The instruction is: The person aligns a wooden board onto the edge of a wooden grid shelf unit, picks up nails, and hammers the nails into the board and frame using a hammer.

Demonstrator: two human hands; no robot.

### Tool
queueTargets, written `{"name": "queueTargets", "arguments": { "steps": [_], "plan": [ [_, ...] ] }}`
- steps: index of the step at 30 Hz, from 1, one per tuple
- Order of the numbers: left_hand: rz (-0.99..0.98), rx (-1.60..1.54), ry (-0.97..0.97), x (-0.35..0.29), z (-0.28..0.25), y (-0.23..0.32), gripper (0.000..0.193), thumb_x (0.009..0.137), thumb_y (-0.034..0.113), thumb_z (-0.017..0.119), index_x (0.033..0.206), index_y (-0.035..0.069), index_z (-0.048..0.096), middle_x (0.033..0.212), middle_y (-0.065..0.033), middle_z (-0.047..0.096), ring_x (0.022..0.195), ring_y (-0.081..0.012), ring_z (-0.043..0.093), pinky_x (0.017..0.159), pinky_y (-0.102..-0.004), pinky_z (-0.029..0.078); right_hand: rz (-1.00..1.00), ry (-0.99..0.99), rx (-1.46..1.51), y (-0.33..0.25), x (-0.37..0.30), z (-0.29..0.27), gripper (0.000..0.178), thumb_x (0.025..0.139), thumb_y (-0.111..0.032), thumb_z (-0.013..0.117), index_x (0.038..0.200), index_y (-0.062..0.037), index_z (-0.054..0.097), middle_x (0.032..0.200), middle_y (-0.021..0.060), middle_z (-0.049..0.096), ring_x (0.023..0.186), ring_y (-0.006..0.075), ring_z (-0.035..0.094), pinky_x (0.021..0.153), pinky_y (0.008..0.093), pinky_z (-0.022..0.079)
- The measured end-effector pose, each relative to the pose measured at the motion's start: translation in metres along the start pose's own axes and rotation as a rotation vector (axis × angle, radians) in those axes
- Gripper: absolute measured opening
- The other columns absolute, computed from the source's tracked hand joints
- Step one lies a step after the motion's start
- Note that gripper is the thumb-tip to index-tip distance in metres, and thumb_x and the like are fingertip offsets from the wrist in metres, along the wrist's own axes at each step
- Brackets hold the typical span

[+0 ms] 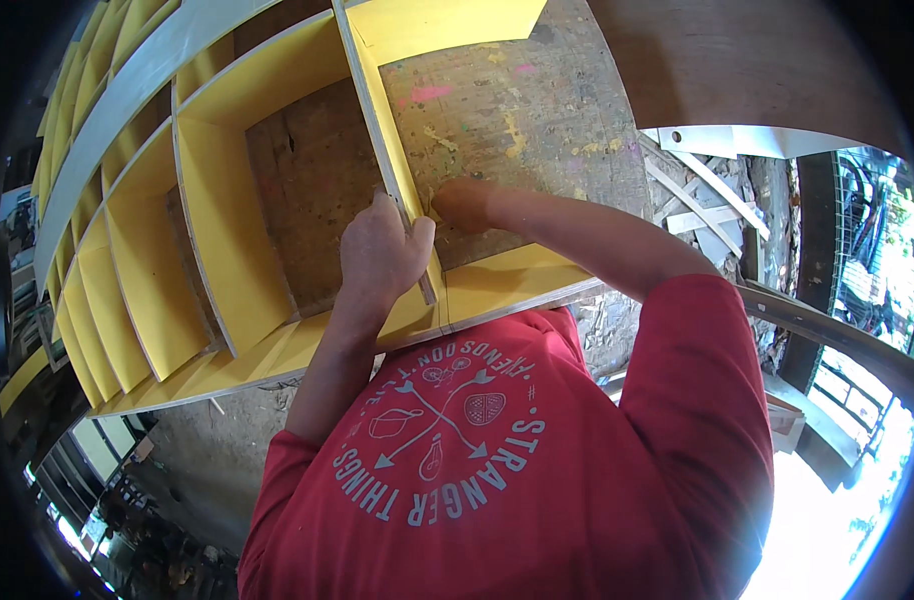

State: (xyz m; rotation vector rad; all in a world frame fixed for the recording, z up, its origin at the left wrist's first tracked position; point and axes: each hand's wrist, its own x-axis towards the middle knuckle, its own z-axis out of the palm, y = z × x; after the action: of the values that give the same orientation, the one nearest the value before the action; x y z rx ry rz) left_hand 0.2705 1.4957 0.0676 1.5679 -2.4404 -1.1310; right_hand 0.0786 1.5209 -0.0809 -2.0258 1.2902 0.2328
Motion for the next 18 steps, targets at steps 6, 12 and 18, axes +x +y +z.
{"name": "queueTargets", "arguments": {
  "steps": [6,12,18],
  "plan": [
    [0.051,0.001,0.045,0.001,-0.003,-0.008,0.042,0.088,0.030,0.070,0.101,-0.010,0.063,0.086,-0.0314,0.072,0.085,-0.0506,0.073,0.080,-0.0585,0.058,-0.006,-0.049,0.190,-0.021,-0.005,-0.007,0.018,0.087,-0.014,0.071,0.097,-0.0020,0.079,0.096,0.0241,0.078,0.093,0.0445,0.075,0.083,0.0526,0.060],
    [0.035,0.052,0.024,0.000,0.001,0.001,0.042,0.089,0.030,0.069,0.101,-0.010,0.062,0.086,-0.0320,0.072,0.085,-0.0503,0.073,0.081,-0.0580,0.058,-0.069,-0.088,0.283,-0.021,-0.005,0.006,0.031,0.092,-0.029,0.073,0.116,-0.0097,0.079,0.111,0.0212,0.078,0.105,0.0434,0.074,0.093,0.0524,0.058],
    [-0.017,0.034,-0.015,-0.003,-0.005,0.001,0.044,0.091,0.029,0.068,0.109,-0.010,0.061,0.087,-0.0315,0.074,0.086,-0.0492,0.074,0.082,-0.0574,0.059,0.210,-0.333,0.264,-0.091,-0.093,-0.099,0.061,0.088,-0.051,0.082,0.133,-0.0096,0.073,0.118,0.0186,0.077,0.116,0.0410,0.071,0.098,0.0494,0.058]
  ]
}}
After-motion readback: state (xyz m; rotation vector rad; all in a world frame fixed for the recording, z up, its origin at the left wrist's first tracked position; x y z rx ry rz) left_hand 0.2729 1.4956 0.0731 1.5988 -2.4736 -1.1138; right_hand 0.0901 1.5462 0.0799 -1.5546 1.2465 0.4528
